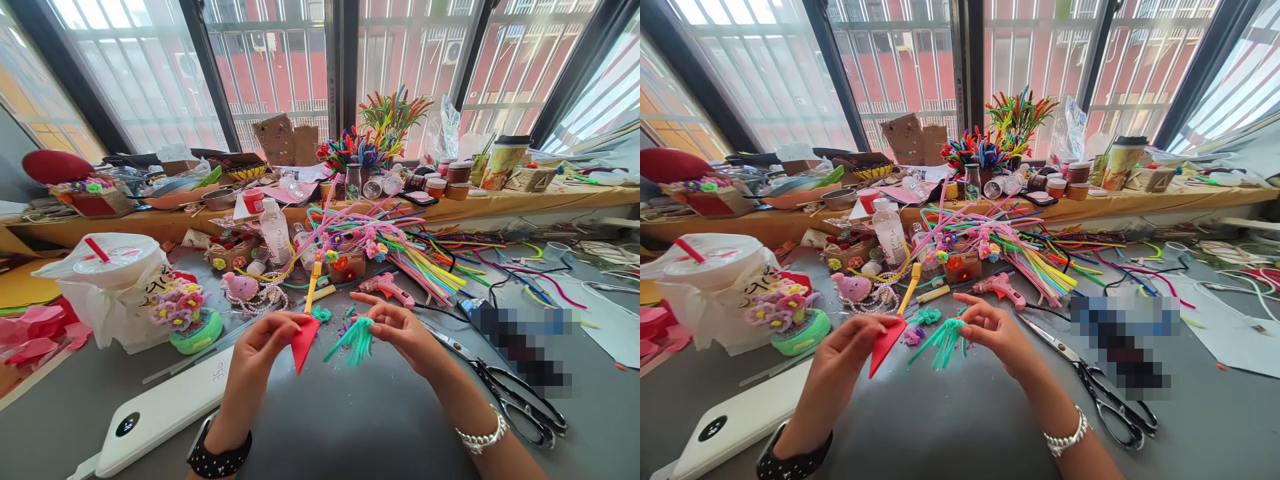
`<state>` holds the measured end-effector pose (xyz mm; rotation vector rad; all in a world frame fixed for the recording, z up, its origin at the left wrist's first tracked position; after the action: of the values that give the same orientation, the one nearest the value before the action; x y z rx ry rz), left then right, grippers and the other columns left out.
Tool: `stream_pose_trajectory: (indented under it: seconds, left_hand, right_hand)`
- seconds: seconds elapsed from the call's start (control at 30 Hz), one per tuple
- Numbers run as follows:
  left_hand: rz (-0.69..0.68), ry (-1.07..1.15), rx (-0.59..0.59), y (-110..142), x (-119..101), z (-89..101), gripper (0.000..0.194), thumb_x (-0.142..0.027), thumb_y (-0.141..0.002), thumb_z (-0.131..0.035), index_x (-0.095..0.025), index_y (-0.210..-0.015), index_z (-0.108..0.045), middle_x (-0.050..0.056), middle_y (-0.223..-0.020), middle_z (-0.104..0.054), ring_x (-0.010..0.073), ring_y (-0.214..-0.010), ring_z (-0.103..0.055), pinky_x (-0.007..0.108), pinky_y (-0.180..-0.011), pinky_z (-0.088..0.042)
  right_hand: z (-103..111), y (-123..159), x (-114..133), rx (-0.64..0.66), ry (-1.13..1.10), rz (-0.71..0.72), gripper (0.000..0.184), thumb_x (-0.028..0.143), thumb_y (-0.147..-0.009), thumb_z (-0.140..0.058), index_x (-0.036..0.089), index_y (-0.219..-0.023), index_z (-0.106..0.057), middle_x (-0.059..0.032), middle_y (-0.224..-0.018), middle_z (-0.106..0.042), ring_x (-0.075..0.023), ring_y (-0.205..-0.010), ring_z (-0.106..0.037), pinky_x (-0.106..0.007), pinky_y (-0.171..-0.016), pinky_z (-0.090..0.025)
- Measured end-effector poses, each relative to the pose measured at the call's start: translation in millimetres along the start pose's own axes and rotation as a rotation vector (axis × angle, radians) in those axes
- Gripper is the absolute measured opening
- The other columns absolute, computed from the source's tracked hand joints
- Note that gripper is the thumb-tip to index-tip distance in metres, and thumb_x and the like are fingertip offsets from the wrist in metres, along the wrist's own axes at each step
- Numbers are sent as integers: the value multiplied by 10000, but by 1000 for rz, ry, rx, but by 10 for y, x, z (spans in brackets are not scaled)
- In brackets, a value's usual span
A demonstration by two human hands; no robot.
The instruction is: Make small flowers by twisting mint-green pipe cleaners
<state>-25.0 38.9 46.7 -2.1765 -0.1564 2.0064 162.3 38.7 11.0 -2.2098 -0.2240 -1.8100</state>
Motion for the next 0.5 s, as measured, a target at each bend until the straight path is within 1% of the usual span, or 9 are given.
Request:
stream_pose_trajectory:
  seconds: [0.03,0.07,0.17,0.2,0.27,0.33,0.37,0.43,0.5]
  left_hand:
    - [6,-59,-28,6,11,20,156,-310,-640,-636,-159,-665,-608,64,-827,-654,199,-790,-604,264,-668,-500]
    - [19,-99,-54,12,29,39,186,-272,-604,-669,-168,-744,-602,53,-830,-652,192,-763,-610,268,-659,-505]
    - [63,-117,-121,35,106,110,487,-258,-580,-688,-201,-1031,-513,24,-796,-648,176,-700,-625,278,-639,-518]
    - [70,-110,-148,44,128,147,530,-263,-583,-685,-204,-1072,-490,24,-814,-644,175,-706,-628,273,-639,-520]
    - [67,-106,-182,57,157,216,471,-277,-586,-680,-195,-1027,-535,49,-958,-612,181,-752,-625,262,-640,-522]
    - [47,-114,-203,60,159,280,311,-290,-589,-674,-167,-868,-610,66,-1134,-521,187,-796,-614,255,-649,-524]
    - [38,-120,-224,64,152,324,263,-294,-585,-675,-159,-806,-624,64,-1168,-493,184,-798,-611,251,-649,-523]
    - [39,-133,-292,87,136,450,226,-298,-579,-680,-158,-746,-620,50,-1168,-494,174,-801,-606,235,-647,-517]
    - [6,-157,-443,173,73,699,216,-304,-564,-690,-173,-713,-605,14,-1117,-533,163,-837,-590,205,-667,-500]
  right_hand:
    - [8,-2,0,-9,11,0,181,339,-672,-635,177,-704,-563,-75,-1311,-366,-241,-1061,-479,-330,-796,-413]
    - [13,-3,0,-15,21,-1,192,350,-668,-635,176,-704,-561,-79,-1308,-370,-242,-1066,-474,-328,-790,-415]
    - [14,-7,5,-17,37,1,206,365,-664,-634,177,-700,-559,-79,-1300,-382,-242,-1079,-461,-325,-788,-416]
    - [12,-7,6,-15,40,1,205,367,-665,-633,178,-700,-560,-77,-1297,-386,-241,-1084,-457,-324,-791,-414]
    - [10,-6,4,-14,45,-3,203,367,-667,-631,180,-700,-561,-72,-1294,-391,-238,-1088,-452,-321,-795,-412]
    - [13,-6,2,-16,47,-3,203,369,-666,-631,181,-699,-563,-69,-1289,-397,-236,-1079,-459,-316,-788,-411]
    - [15,-6,1,-18,46,-1,201,367,-665,-632,181,-698,-564,-69,-1285,-403,-234,-1072,-463,-312,-784,-411]
    - [17,-8,0,-18,38,3,187,352,-667,-634,180,-696,-566,-69,-1273,-415,-225,-1054,-475,-303,-773,-410]
    - [16,-10,-6,-13,28,3,161,324,-674,-634,180,-701,-568,-66,-1265,-422,-209,-1018,-497,-290,-754,-411]
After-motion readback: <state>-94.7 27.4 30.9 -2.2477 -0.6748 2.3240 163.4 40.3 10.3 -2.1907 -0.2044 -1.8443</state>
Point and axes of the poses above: each hand's wrist, its own y-axis away from the middle knuckle, its own z-axis out of the back of the hand, x = y × z, the point moved 9 cm from there along -y, towards the middle knuckle
